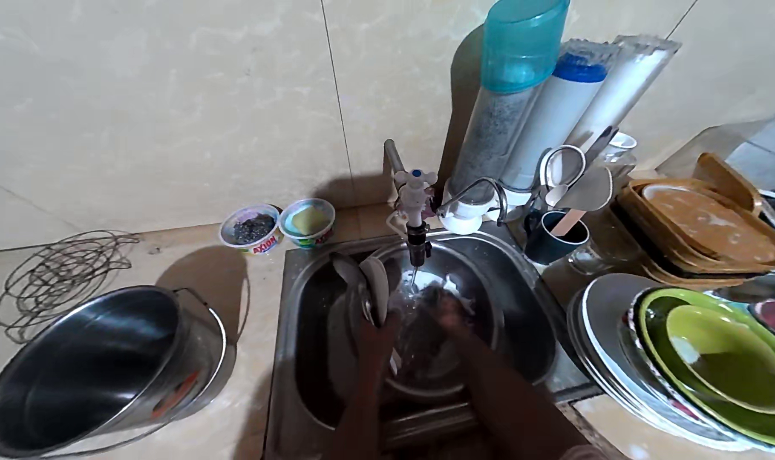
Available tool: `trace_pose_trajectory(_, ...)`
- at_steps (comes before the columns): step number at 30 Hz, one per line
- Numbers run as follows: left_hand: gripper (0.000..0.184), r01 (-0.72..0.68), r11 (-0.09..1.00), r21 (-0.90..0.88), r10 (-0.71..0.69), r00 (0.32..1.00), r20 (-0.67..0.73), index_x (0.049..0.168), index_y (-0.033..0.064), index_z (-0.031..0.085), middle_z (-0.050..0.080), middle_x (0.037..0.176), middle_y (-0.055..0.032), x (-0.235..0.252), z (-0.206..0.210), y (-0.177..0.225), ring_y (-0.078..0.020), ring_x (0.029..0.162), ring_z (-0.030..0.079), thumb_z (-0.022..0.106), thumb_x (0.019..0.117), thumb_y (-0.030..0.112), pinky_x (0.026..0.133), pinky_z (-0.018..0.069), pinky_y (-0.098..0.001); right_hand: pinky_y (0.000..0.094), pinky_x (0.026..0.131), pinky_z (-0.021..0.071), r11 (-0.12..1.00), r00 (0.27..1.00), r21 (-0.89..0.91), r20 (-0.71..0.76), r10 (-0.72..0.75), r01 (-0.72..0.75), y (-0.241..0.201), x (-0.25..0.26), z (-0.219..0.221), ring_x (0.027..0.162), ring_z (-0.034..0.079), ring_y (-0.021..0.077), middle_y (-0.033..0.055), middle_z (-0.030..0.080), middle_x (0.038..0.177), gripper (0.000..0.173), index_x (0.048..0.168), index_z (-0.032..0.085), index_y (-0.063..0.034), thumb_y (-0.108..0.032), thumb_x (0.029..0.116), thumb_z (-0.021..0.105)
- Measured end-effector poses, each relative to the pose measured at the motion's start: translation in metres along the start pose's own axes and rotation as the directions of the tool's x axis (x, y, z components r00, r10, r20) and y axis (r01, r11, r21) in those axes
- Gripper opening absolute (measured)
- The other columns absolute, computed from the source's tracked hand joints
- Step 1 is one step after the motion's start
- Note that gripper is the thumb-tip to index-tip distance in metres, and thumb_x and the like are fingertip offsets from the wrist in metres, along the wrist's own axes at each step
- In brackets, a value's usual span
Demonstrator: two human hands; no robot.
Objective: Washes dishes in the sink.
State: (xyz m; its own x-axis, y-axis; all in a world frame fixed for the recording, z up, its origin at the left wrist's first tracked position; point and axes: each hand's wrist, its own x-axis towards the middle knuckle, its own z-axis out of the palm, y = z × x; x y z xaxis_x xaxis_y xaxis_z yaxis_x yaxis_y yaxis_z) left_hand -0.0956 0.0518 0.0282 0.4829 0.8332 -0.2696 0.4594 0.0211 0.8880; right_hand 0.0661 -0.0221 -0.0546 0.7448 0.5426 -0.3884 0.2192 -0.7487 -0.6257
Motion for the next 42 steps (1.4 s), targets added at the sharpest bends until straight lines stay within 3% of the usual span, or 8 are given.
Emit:
trace_pose_trajectory(5, 0.047, -0.047, 0.988, -0.149, 0.036, 0.997, -0.075, 0.128, -0.0090, 0.054, 0.060, 0.088, -0.0129, -0.001, -0.001, 0.000, -0.0130, 0.065, 0.058, 0.076, 0.0933, 0.015, 0.062, 0.0530, -0.0293, 0.0720, 0.114, 0.0261, 0.929, 0.991, -0.368, 0.137, 0.010, 0.042, -0.016, -0.012, 0.018, 0.149, 0.020, 0.0546, 0.0296, 0.020, 0.164, 0.068, 0.155, 0.045, -0.0199, -0.029, 0.0939, 0.072)
trace_pose_trajectory(9, 0.039, -0.043, 0.980, -0.194, 0.026, 0.995, -0.093, 0.121, -0.0101, 0.055, 0.059, 0.079, -0.0099, 0.002, 0.001, -0.004, -0.0112, 0.057, 0.056, 0.073, 0.0945, 0.011, 0.056, 0.0513, -0.0267, 0.0747, 0.116, 0.0129, 0.867, 0.973, -0.455, 0.189, -0.130, 0.204, -0.022, -0.010, 0.019, 0.150, 0.022, 0.0502, 0.0172, 0.040, 0.160, 0.043, 0.145, 0.058, -0.0174, -0.018, 0.1023, 0.056)
trace_pose_trajectory(15, 0.034, -0.042, 0.970, -0.240, 0.021, 0.996, -0.092, 0.117, -0.0088, 0.056, 0.059, 0.075, -0.0070, 0.003, 0.000, -0.003, -0.0090, 0.054, 0.056, 0.074, 0.0934, 0.008, 0.053, 0.0512, -0.0247, 0.0477, 0.112, 0.0420, 0.982, 0.981, 0.031, -0.052, -0.185, 0.186, -0.007, 0.005, 0.013, 0.127, 0.058, 0.0397, 0.0294, 0.061, 0.132, 0.027, 0.121, 0.067, 0.0095, -0.001, 0.0987, 0.056)
trace_pose_trajectory(22, 0.036, 0.026, 0.986, -0.166, -0.036, 0.998, -0.058, 0.117, -0.0084, 0.058, 0.060, 0.078, -0.0094, 0.002, -0.001, 0.002, -0.0122, 0.059, 0.057, 0.075, 0.0942, 0.014, 0.058, 0.0521, -0.0283, 0.0476, 0.116, 0.0390, 0.998, 0.993, 0.052, -0.107, 0.043, -0.038, -0.016, -0.002, 0.026, 0.142, 0.043, 0.0429, 0.0340, 0.035, 0.155, 0.095, 0.155, 0.026, 0.0081, -0.027, 0.0869, 0.082)
trace_pose_trajectory(26, 0.032, 0.017, 0.976, -0.216, -0.031, 0.998, -0.062, 0.113, -0.0081, 0.058, 0.058, 0.071, -0.0057, 0.003, 0.001, -0.001, -0.0089, 0.054, 0.055, 0.074, 0.0938, 0.011, 0.054, 0.0501, -0.0245, 0.0476, 0.111, 0.0428, 0.988, 0.994, 0.137, -0.083, -0.065, 0.076, -0.022, 0.001, 0.035, 0.135, 0.050, 0.0411, 0.0324, 0.047, 0.145, 0.071, 0.146, 0.039, 0.0083, -0.002, 0.0857, 0.075)
trace_pose_trajectory(32, 0.026, 0.004, 0.967, -0.257, -0.024, 0.997, -0.074, 0.108, -0.0072, 0.058, 0.057, 0.070, -0.0052, 0.005, 0.002, -0.003, -0.0084, 0.052, 0.054, 0.073, 0.0934, 0.008, 0.053, 0.0494, -0.0235, 0.0508, 0.113, 0.0412, 0.952, 0.931, 0.297, -0.323, 0.170, -0.070, -0.016, -0.003, 0.029, 0.140, 0.043, 0.0468, 0.0363, 0.035, 0.153, 0.092, 0.151, 0.028, 0.0091, -0.012, 0.0813, 0.083)
trace_pose_trajectory(37, 0.032, -0.002, 0.964, -0.265, -0.017, 0.998, -0.068, 0.113, -0.0083, 0.057, 0.058, 0.073, -0.0066, 0.003, 0.001, -0.004, -0.0093, 0.054, 0.055, 0.075, 0.0914, 0.007, 0.053, 0.0505, -0.0246, 0.0500, 0.108, 0.0459, 0.943, 0.946, 0.068, -0.011, -0.325, 0.325, -0.009, -0.002, 0.046, 0.130, 0.055, 0.0407, 0.0304, 0.049, 0.144, 0.059, 0.146, 0.042, 0.0067, -0.004, 0.0928, 0.065)
trace_pose_trajectory(42, 0.036, 0.011, 0.962, -0.272, -0.029, 0.998, -0.061, 0.119, -0.0086, 0.056, 0.059, 0.078, -0.0096, 0.006, 0.001, -0.004, -0.0113, 0.056, 0.056, 0.074, 0.0931, 0.008, 0.055, 0.0513, -0.0265, 0.0478, 0.120, 0.0341, 0.989, 0.995, 0.114, 0.026, 0.095, -0.097, -0.022, -0.010, 0.032, 0.146, 0.039, 0.0402, 0.0312, 0.035, 0.157, 0.091, 0.154, 0.026, 0.0100, -0.032, 0.0915, 0.077)
